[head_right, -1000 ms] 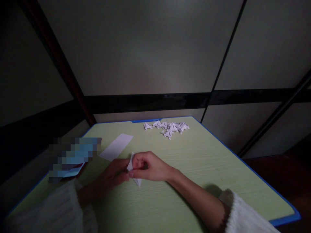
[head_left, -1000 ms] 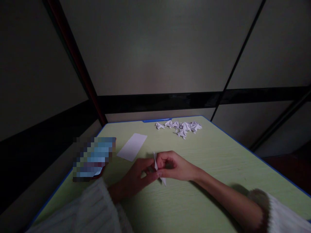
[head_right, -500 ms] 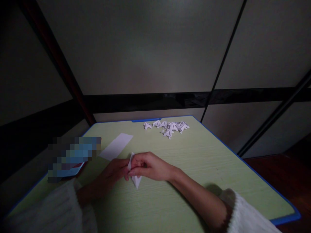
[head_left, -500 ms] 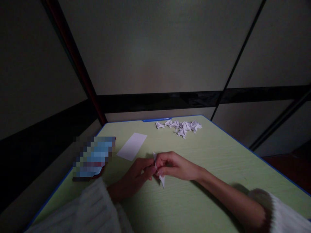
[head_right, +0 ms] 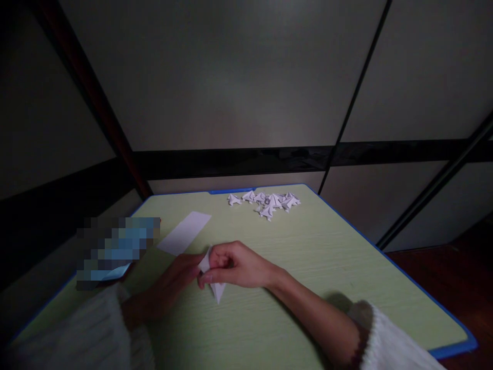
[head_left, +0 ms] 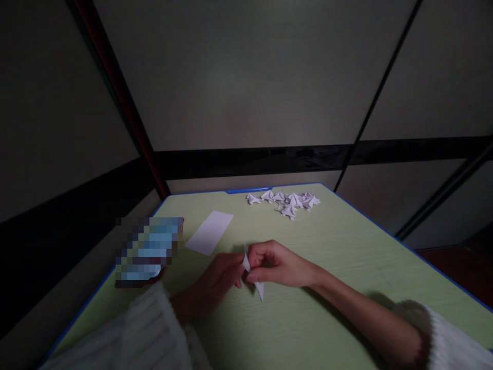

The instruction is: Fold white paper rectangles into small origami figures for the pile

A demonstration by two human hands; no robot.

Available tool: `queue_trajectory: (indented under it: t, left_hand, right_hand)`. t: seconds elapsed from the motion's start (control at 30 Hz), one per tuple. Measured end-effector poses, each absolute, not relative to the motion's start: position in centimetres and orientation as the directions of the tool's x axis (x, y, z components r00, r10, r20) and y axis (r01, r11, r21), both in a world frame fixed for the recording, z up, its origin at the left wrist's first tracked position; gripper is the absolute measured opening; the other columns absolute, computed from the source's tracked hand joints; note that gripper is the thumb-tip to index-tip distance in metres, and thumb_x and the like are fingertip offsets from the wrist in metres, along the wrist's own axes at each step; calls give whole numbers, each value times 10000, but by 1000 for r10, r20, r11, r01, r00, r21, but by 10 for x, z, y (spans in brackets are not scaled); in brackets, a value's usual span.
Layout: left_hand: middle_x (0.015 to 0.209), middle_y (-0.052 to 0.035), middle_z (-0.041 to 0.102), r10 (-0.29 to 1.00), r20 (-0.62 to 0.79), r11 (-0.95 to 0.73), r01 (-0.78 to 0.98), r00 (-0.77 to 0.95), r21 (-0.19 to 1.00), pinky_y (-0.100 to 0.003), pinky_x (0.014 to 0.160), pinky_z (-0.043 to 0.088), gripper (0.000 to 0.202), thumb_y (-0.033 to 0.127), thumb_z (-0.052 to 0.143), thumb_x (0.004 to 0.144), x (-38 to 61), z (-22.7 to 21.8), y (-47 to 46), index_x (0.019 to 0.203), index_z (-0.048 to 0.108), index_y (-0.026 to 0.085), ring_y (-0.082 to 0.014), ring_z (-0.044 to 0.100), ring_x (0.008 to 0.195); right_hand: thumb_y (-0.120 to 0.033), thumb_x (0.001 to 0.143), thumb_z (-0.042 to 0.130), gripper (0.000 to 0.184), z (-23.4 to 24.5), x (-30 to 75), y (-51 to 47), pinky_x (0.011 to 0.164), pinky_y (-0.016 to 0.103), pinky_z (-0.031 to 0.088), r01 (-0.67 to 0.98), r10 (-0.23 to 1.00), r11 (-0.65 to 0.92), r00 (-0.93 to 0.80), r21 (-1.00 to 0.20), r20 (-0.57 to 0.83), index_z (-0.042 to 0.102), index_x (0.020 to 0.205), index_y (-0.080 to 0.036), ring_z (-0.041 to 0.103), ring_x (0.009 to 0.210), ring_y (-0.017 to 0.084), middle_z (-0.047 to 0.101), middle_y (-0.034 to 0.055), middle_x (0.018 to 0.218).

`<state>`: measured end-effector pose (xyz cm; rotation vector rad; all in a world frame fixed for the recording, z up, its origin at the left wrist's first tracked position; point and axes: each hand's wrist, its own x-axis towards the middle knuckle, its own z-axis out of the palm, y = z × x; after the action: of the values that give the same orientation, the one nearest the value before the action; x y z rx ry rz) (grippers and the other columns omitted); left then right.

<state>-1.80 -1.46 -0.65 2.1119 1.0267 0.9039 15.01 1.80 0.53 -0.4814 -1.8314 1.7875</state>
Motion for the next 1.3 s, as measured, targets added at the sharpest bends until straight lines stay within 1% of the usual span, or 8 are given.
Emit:
queue_trajectory:
  t: [0.17,0.37,0.47,0.57,0.7,0.87,1.07,1.3]
  left_hand:
    - [579,-16,535,794,265,-509,361,547,781,-232,586,374,440,427,247,806,-18,-5,-11,594,505,139,-119,479,575]
    - [540,-9,537,823,241,-483,412,514,772,-218,535,361,409,497,427,702,-14,-1,-10,575,539,124,-113,465,530]
    - [520,-8,534,830,211,-454,407,516,793,-207,495,349,391,477,463,683,-12,2,-11,571,548,112,-102,454,495]
    - [512,7,531,842,194,-449,455,503,769,-193,484,345,313,408,511,671,-11,3,-12,595,565,110,-95,458,488]
    - [545,1,558,846,189,-460,505,499,730,-193,502,362,280,377,498,693,-13,3,-14,640,581,114,-105,483,519]
    - [574,-7,566,803,232,-518,451,548,727,-205,552,378,309,386,461,720,-14,3,-14,637,588,118,-113,493,556]
    - [509,25,505,813,214,-509,482,542,713,-178,453,337,298,410,490,693,-12,3,-15,615,576,136,-90,437,485]
    - [534,11,545,802,208,-503,445,560,741,-180,469,351,284,376,482,710,-13,4,-16,663,610,127,-99,469,503]
  right_hand:
    - [-282,671,586,221,4,150,19,491,164,359,-115,556,48,-822,-992,123,469,655,-95,469,532,39,532,-6,613]
    - [-308,679,576,231,5,149,18,518,182,375,-125,531,44,-838,-991,129,471,688,-103,454,538,42,487,-26,602]
    - [-320,695,557,229,5,149,18,525,187,377,-128,520,63,-842,-990,142,473,697,-107,455,546,45,481,-25,614]
    - [-325,717,531,227,5,150,18,526,186,374,-111,519,112,-841,-987,154,484,685,-105,454,554,48,481,-23,610]
    - [-343,720,523,246,6,150,18,515,183,362,-84,526,137,-838,-987,144,489,678,-103,440,543,47,475,-26,593]
    - [-394,716,505,302,7,150,17,490,190,337,-47,547,118,-830,-992,104,464,629,-108,420,503,46,456,-36,538]
    - [-346,653,588,304,6,149,14,429,173,260,49,637,222,-763,-974,107,416,539,-122,316,452,29,371,-68,475]
    - [-359,702,536,284,8,150,15,457,183,311,12,579,210,-807,-978,114,449,583,-115,380,474,39,432,-48,510]
